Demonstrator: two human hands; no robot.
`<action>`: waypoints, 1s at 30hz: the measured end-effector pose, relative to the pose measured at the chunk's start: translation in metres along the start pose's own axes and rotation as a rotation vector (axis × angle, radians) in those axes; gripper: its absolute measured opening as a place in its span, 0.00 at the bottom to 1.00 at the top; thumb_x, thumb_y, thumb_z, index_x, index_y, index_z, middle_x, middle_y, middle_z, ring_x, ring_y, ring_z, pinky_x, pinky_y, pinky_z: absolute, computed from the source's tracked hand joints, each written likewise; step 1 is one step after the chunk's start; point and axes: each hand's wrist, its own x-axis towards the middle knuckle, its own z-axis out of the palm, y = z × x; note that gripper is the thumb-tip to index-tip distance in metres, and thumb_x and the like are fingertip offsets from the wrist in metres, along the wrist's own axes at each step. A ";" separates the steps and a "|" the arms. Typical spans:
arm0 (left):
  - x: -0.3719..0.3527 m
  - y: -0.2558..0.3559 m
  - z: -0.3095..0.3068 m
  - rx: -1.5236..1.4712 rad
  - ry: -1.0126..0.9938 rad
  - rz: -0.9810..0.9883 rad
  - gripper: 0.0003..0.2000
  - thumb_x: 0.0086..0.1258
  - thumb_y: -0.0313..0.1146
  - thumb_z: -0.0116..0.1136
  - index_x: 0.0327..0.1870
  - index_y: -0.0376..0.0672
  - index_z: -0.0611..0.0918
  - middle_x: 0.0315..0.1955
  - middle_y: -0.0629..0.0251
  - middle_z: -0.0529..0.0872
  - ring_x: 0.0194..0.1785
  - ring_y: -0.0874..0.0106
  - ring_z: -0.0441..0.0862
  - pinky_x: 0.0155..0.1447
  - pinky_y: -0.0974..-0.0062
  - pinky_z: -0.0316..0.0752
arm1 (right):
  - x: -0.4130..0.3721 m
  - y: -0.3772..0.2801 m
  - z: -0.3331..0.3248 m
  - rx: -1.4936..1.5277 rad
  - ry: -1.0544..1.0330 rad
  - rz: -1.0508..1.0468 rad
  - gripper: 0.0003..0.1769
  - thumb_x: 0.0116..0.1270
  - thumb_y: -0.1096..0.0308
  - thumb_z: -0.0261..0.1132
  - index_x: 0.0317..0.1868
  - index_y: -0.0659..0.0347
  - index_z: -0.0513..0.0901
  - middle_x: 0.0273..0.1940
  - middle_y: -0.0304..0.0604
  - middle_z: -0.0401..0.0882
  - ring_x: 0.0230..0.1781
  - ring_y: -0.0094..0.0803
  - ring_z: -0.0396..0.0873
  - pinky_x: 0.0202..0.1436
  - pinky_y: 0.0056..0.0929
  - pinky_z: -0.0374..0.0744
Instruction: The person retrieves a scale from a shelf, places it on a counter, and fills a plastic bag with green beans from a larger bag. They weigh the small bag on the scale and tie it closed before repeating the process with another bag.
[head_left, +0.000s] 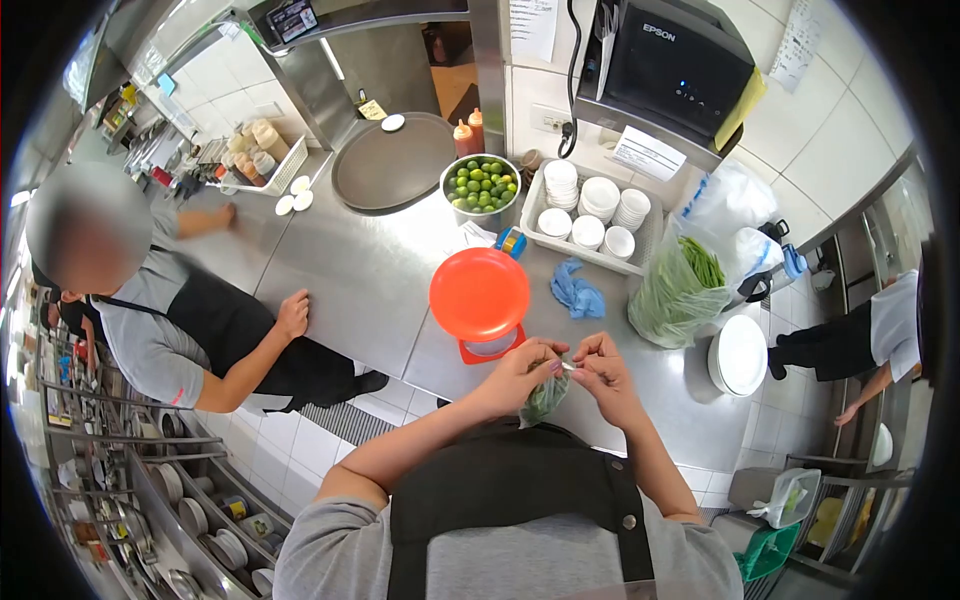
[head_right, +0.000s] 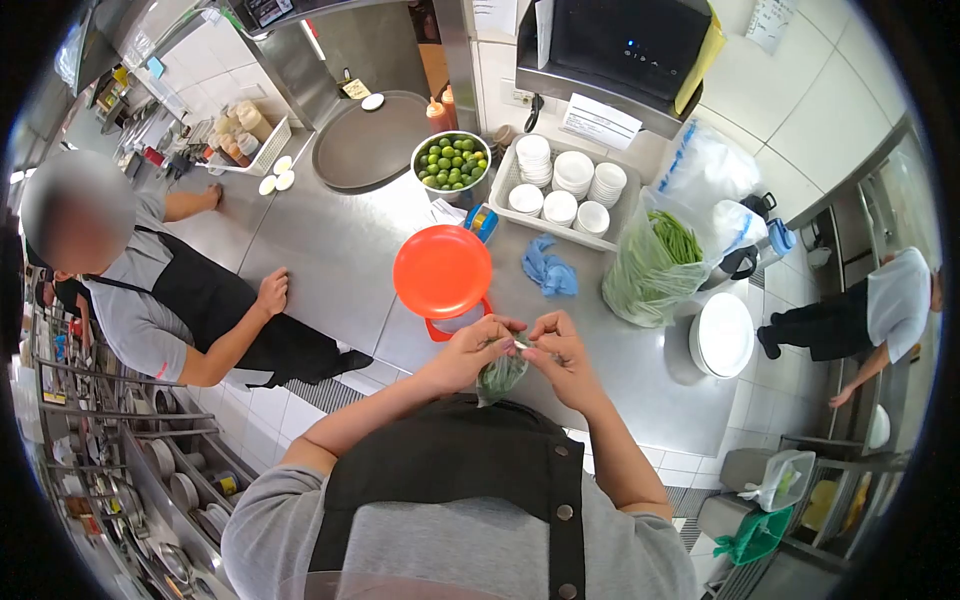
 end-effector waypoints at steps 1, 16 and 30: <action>0.001 0.005 0.001 -0.006 0.010 -0.038 0.09 0.79 0.31 0.57 0.43 0.33 0.84 0.60 0.55 0.80 0.61 0.70 0.78 0.64 0.71 0.73 | -0.003 0.003 -0.004 0.073 0.007 0.009 0.15 0.74 0.64 0.65 0.30 0.62 0.76 0.49 0.43 0.71 0.48 0.32 0.70 0.57 0.32 0.71; 0.044 0.124 0.032 0.601 0.029 0.585 0.06 0.62 0.26 0.72 0.34 0.43 0.84 0.76 0.53 0.64 0.81 0.44 0.56 0.78 0.47 0.57 | 0.041 -0.017 -0.022 0.895 -0.009 0.174 0.14 0.74 0.56 0.65 0.41 0.60 0.77 0.43 0.52 0.84 0.44 0.39 0.83 0.48 0.34 0.81; 0.079 -0.045 0.040 0.710 0.280 0.302 0.07 0.65 0.27 0.68 0.40 0.43 0.82 0.51 0.59 0.79 0.58 0.57 0.73 0.58 0.57 0.66 | -0.014 0.066 -0.001 0.064 0.496 0.356 0.05 0.74 0.71 0.64 0.39 0.62 0.83 0.29 0.41 0.80 0.32 0.33 0.81 0.40 0.31 0.79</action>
